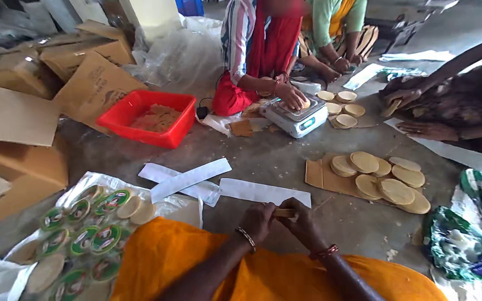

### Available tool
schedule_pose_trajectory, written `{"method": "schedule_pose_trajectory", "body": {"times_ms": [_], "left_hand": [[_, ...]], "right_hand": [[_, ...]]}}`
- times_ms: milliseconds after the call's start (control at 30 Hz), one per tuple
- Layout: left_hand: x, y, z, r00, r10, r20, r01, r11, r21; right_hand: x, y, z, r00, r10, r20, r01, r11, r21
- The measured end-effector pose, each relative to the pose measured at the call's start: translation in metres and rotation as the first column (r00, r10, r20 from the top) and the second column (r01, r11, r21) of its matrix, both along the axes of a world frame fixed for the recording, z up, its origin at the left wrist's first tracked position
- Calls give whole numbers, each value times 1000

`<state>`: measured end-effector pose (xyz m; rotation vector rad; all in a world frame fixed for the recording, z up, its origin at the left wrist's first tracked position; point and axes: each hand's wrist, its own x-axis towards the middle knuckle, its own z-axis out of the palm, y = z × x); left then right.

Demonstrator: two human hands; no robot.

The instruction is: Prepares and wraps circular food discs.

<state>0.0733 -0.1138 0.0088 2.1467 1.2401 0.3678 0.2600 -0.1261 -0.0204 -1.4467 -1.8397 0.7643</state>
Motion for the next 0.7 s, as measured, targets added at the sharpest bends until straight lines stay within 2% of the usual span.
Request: {"method": "schedule_pose_trajectory", "body": {"times_ms": [67, 133, 200, 300, 333, 367, 400, 467, 567, 667, 700], "left_hand": [[5, -5, -11, 978, -58, -199, 49, 997, -54], [11, -5, -26, 973, -46, -227, 11, 989, -151], [11, 1, -32, 989, 29, -147, -58, 979, -196], [5, 8, -29, 994, 102, -48, -111, 962, -250], [4, 9, -31, 994, 98, -43, -106, 960, -258], [4, 8, -35, 995, 73, -69, -89, 961, -263], [6, 6, -40, 993, 41, -110, -68, 965, -253], [10, 3, -43, 989, 7, -145, -34, 982, -185], [14, -3, -42, 991, -5, -135, -10, 994, -110], [14, -3, -38, 990, -72, -122, 59, 993, -104], [12, 4, -34, 987, -106, -120, 88, 985, -146]], "right_hand": [[-11, -5, 2, 956, 98, 275, -69, 991, -113], [-18, -7, -2, 891, 161, 425, -38, 958, -285], [-15, -7, -13, 928, 84, 363, 24, 959, -283], [0, -2, -32, 999, -45, 31, 52, 962, -270], [1, -1, -35, 998, -56, -18, 48, 951, -305], [0, -2, -34, 999, -42, 18, 45, 933, -358], [-4, -3, -31, 992, -8, 123, 56, 918, -392], [-13, -5, -31, 960, 39, 276, 53, 947, -318], [-21, -11, -27, 935, 102, 340, -49, 986, -161], [-21, -9, -21, 904, 155, 399, -60, 969, -240], [-19, -6, -21, 907, 172, 385, -69, 961, -267]]}}
